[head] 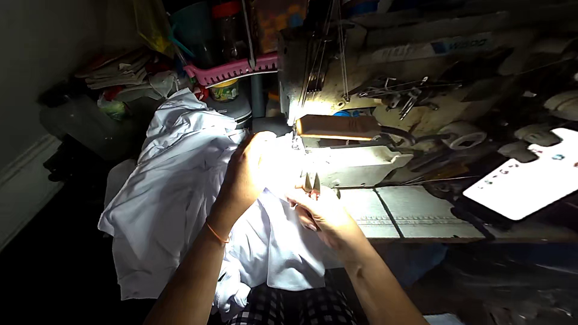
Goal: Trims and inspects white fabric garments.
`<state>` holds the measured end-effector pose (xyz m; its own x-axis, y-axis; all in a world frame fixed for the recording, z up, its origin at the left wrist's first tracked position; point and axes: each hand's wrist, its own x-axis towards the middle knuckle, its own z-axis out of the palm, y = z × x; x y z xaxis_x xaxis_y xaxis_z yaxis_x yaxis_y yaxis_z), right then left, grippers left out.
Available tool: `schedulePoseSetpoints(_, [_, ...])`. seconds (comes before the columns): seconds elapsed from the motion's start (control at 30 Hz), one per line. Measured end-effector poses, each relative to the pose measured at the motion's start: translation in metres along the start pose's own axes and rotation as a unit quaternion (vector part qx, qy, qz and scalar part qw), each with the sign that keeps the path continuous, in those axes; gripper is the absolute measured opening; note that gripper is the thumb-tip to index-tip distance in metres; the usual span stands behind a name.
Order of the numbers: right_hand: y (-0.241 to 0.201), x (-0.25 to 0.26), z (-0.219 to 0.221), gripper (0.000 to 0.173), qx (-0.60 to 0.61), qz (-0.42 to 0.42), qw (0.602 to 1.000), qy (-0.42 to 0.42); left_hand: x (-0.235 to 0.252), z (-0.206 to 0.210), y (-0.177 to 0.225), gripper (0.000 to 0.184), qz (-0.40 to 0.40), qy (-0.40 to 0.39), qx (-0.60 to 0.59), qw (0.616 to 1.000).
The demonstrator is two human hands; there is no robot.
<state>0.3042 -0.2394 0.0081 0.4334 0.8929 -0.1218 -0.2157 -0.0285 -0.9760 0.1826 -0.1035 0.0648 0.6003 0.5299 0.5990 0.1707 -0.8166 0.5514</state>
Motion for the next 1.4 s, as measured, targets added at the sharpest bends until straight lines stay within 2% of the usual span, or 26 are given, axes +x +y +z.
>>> schedulePoseSetpoints(0.1, [0.003,-0.01,-0.004,0.005,-0.074,-0.063,0.993,0.068,-0.015,0.001,0.008,0.016,-0.087,-0.072,-0.066,0.991])
schedulePoseSetpoints(0.17, [0.007,-0.01,-0.007,0.009,-0.129,-0.114,0.98,0.097,-0.023,-0.002,0.013,0.018,-0.109,-0.09,-0.063,0.988])
schedulePoseSetpoints(0.27, [0.006,0.0,-0.008,0.013,-0.163,-0.066,0.983,0.053,-0.024,-0.002,0.012,0.022,-0.107,-0.071,-0.073,0.989])
schedulePoseSetpoints(0.33, [0.005,0.003,-0.007,0.015,-0.168,-0.065,0.981,0.065,-0.024,-0.002,0.01,0.021,-0.115,-0.068,-0.097,0.986])
schedulePoseSetpoints(0.43, [-0.001,-0.009,-0.004,0.023,-0.224,-0.197,0.948,0.112,-0.026,-0.003,0.011,0.013,-0.169,-0.114,-0.187,0.961])
schedulePoseSetpoints(0.53, [0.007,-0.019,0.006,0.009,-0.247,-0.308,0.914,0.089,-0.025,0.009,0.012,0.007,-0.197,-0.182,-0.26,0.928])
schedulePoseSetpoints(0.6, [0.014,-0.02,0.0,0.01,-0.24,-0.288,0.923,0.09,-0.023,0.017,0.011,0.008,-0.223,-0.208,-0.296,0.906])
schedulePoseSetpoints(0.7, [0.013,-0.013,-0.018,0.016,-0.219,-0.159,0.956,0.113,-0.019,0.016,0.01,0.018,-0.276,-0.329,-0.307,0.849])
schedulePoseSetpoints(0.73, [0.012,-0.011,-0.022,0.016,-0.216,-0.12,0.964,0.103,-0.015,0.013,0.012,0.023,-0.269,-0.371,-0.266,0.848])
schedulePoseSetpoints(0.77, [0.01,-0.01,-0.022,0.016,-0.217,-0.108,0.965,0.099,-0.011,0.01,0.015,0.025,-0.238,-0.387,-0.198,0.869])
schedulePoseSetpoints(0.83, [0.002,-0.012,-0.016,0.014,-0.232,-0.144,0.957,0.099,-0.001,0.004,0.015,0.019,-0.109,-0.339,-0.051,0.933])
schedulePoseSetpoints(0.87, [-0.002,-0.014,-0.012,0.015,-0.243,-0.175,0.949,0.095,0.003,0.003,0.01,0.018,-0.028,-0.315,0.009,0.949])
schedulePoseSetpoints(0.93, [-0.011,-0.017,-0.005,0.017,-0.257,-0.241,0.933,0.073,0.016,-0.005,0.005,0.02,0.106,-0.312,0.093,0.94])
schedulePoseSetpoints(0.97, [-0.017,-0.016,-0.005,0.014,-0.271,-0.27,0.922,0.066,0.024,-0.014,0.002,0.018,0.135,-0.313,0.114,0.933])
schedulePoseSetpoints(1.07, [-0.033,0.0,-0.021,0.014,-0.274,-0.275,0.916,0.098,0.065,-0.06,0.009,0.013,0.077,-0.328,0.213,0.917])
schedulePoseSetpoints(1.13, [-0.044,0.016,-0.027,0.019,-0.278,-0.249,0.921,0.115,0.089,-0.084,0.016,0.012,0.098,-0.364,0.234,0.896])
schedulePoseSetpoints(1.17, [-0.048,0.022,-0.026,0.021,-0.283,-0.235,0.923,0.111,0.095,-0.091,0.019,0.013,0.12,-0.383,0.19,0.896])
schedulePoseSetpoints(1.23, [-0.053,0.033,-0.021,0.021,-0.281,-0.198,0.936,0.077,0.097,-0.088,0.024,0.018,0.147,-0.413,0.092,0.894])
schedulePoseSetpoints(1.3, [-0.049,0.04,-0.019,0.017,-0.247,-0.175,0.953,0.009,0.098,-0.079,0.028,0.008,0.103,-0.441,0.04,0.891])
schedulePoseSetpoints(1.33, [-0.047,0.04,-0.018,0.012,-0.214,-0.148,0.965,-0.017,0.1,-0.076,0.027,0.005,0.08,-0.437,0.046,0.895])
schedulePoseSetpoints(1.4, [-0.043,0.037,-0.018,0.011,-0.158,-0.1,0.982,-0.023,0.106,-0.071,0.017,0.004,0.082,-0.405,0.126,0.902])
